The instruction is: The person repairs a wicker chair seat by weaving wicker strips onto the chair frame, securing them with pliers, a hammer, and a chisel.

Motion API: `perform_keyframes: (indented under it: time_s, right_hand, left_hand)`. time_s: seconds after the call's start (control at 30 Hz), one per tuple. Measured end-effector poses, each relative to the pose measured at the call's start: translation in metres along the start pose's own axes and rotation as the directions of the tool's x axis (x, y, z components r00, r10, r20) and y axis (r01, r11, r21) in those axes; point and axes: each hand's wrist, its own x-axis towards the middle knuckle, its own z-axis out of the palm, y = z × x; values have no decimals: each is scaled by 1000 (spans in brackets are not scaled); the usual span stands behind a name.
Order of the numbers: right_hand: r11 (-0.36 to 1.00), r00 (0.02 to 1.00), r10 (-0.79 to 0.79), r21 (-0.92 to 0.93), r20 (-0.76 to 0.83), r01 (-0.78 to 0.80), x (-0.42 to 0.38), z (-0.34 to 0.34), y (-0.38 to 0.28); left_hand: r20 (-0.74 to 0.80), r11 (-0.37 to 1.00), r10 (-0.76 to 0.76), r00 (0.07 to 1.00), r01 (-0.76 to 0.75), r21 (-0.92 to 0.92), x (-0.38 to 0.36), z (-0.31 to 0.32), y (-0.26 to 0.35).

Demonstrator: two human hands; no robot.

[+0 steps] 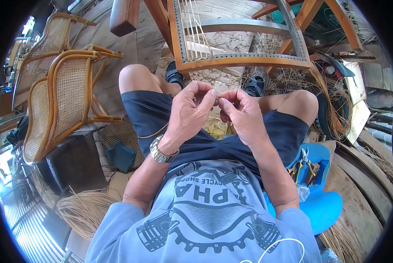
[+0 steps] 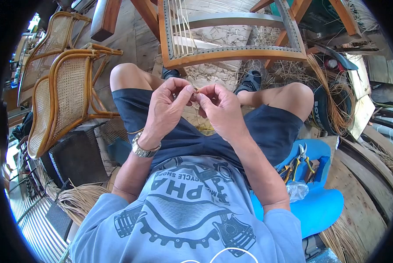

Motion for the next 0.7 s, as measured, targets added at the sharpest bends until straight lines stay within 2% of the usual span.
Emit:
perform_keyframes:
  time_s: [0.07, 0.1, 0.17, 0.2, 0.27, 0.37, 0.5, 0.6, 0.7]
  right_hand:
    - [966, 991, -130, -228, -29, 120, 4, -2, 5]
    - [966, 991, -130, -227, -28, 120, 3, -1, 5]
    - [853, 942, -332, -445, -56, 274, 2, 3, 5]
    - [854, 942, -331, -443, -58, 273, 2, 4, 6]
    - [801, 887, -457, -466, -70, 376, 4, 4, 9]
    - [790, 847, -523, -425, -92, 441, 7, 2, 17]
    - [778, 829, -550, -421, -99, 466, 6, -3, 18]
    - [736, 818, -570, -490, -75, 468, 5, -9, 18]
    - [739, 849, -526, -523, -52, 425, 0, -11, 11]
  left_hand:
    - [9, 993, -89, 996, 90, -78, 2, -1, 4]
    - [7, 993, -90, 996, 90, -77, 2, -2, 3]
    - [51, 992, -129, 990, 129, 3, 3, -6, 0]
    - [52, 991, -130, 990, 130, 5, 4, -6, 0]
    - [62, 991, -134, 989, 134, 18, 4, -6, -2]
    - [60, 991, -136, 989, 135, 13, 5, -5, -5]
    - [80, 988, -148, 986, 150, -19, 5, -3, -2]
    - [90, 992, -122, 988, 118, 49, 5, -1, -3]
    - [83, 992, -114, 990, 109, 62, 4, 3, -2]
